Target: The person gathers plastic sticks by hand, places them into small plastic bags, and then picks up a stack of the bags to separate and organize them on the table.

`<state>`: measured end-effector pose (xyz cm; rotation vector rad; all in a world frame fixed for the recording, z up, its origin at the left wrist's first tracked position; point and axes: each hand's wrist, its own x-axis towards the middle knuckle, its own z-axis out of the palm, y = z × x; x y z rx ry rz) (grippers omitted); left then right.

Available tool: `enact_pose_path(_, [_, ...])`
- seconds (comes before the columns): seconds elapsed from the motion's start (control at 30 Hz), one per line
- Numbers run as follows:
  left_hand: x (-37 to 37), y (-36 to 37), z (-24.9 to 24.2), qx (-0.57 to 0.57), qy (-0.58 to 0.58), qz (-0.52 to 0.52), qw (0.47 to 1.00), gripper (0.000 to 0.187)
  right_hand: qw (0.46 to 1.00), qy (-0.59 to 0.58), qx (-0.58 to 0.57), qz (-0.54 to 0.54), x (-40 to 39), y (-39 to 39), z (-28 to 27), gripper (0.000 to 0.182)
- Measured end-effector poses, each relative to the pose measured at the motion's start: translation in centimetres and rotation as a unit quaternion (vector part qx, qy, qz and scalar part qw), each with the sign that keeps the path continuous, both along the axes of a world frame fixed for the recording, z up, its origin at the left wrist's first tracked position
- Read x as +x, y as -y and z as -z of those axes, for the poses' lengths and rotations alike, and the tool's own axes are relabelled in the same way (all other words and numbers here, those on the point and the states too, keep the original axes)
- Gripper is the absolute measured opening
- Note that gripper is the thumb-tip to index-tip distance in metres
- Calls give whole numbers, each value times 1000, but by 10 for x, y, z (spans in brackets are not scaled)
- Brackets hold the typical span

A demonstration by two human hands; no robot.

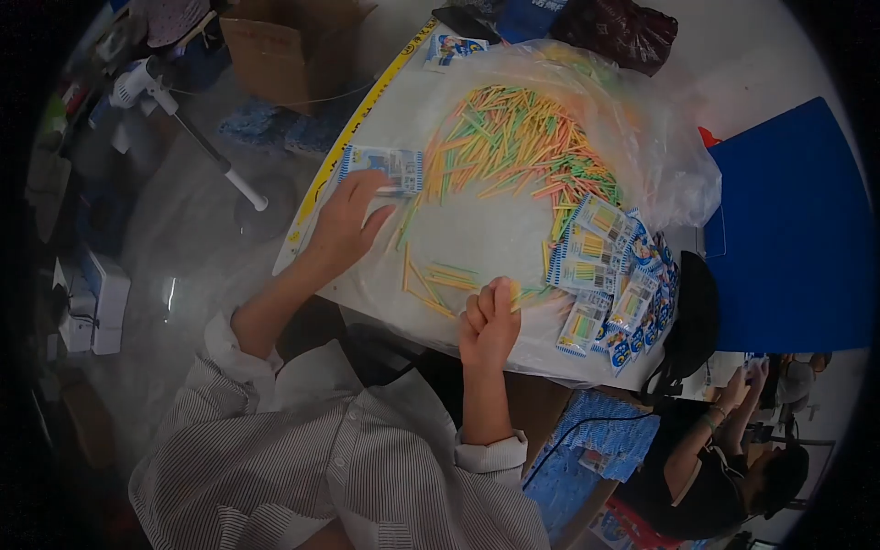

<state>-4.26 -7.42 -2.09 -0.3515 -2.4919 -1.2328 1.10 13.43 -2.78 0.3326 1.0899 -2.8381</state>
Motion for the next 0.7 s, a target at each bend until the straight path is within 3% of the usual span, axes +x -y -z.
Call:
enact_pose_path(0.03, [-12, 1, 3, -118, -141, -52, 982, 32, 997, 24, 60, 34, 2, 2, 1, 18])
enact_pose_path(0.07, [-21, 1, 7, -123, -146, -48, 981, 32, 998, 21, 55, 38, 3, 2, 1, 18])
enact_pose_path(0.13, [-35, 3, 19, -274, -166, -58, 945, 33, 994, -7, 111, 14, 6, 0, -1, 12])
enact_pose_path(0.17, [-39, 6, 26, -277, -172, -53, 944, 33, 994, -10, 107, 20, 8, 0, -2, 12])
enact_pose_path(0.23, [-41, 12, 33, -342, -173, 13, 924, 29, 981, -13, 192, 21, 12, 3, -3, 11])
enact_pose_path(0.37, [-39, 16, 37, -245, -163, 28, 955, 24, 972, -29, 231, 35, 15, 3, 1, 11])
enact_pose_path(0.43, [-38, 17, 38, -114, -92, 3, 989, 19, 961, -65, 267, 38, 16, 3, 7, 11])
enact_pose_path(0.57, [-36, 18, 28, -108, -128, 29, 985, 15, 945, -78, 314, 38, 17, 1, 11, 12])
enact_pose_path(0.63, [-34, 17, 21, -171, -232, 2, 958, 15, 933, -87, 347, 38, 17, -2, 16, 12])
enact_pose_path(0.7, [-33, 17, 17, -175, -248, -18, 953, 16, 931, -91, 352, 41, 17, -2, 18, 11])
